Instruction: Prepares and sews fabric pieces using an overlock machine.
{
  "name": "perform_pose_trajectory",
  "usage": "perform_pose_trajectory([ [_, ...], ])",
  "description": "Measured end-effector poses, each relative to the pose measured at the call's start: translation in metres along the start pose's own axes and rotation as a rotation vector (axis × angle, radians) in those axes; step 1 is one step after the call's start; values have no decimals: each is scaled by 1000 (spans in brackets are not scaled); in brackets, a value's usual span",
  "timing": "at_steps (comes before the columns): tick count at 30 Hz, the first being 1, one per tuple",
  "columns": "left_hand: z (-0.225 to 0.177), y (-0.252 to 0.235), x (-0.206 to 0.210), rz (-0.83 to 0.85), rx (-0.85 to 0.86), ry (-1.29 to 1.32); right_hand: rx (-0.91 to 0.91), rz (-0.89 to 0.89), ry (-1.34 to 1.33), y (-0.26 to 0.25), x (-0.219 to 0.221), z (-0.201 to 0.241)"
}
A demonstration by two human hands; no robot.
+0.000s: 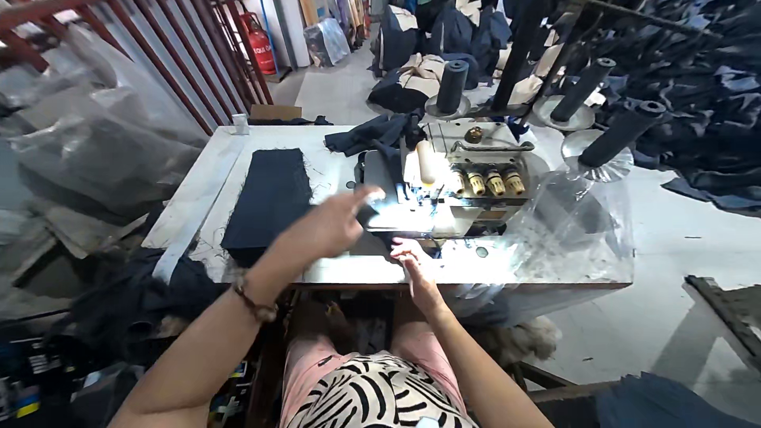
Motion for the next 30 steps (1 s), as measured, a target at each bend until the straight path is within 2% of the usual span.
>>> perform_pose_trajectory([
  [2,-32,8,35,84,202,80,71,47,-101,7,16,10],
  [5,-40,2,45,23,367,168,285,55,-155,25,28,30],
  [7,-34,-9,39,-50,346,232,379,48,-56,36,25,36],
  [12,3,-34,46,-153,191,492,222,15,127,63,4,31],
  [16,9,-44,55,-190,118,463,210,-74,242,80,-8,35],
  [20,5,-51,64,-307,190,381,198,-122,299,83,-11,40],
  [23,-6,-47,72,-368,253,234,202,-128,267,85,-10,38],
  [27,-6,-30,84,-396,314,183,216,-89,254,96,-7,34],
  [30,-9,-28,82,-374,288,121,176,-65,277,100,-6,32],
])
Point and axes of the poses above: each hand's wrist, its own y-axis away from the middle knuckle, its own x-axis out of the palm, z = x × y, the point moved 5 cm from there along -y, towards the middle knuckle
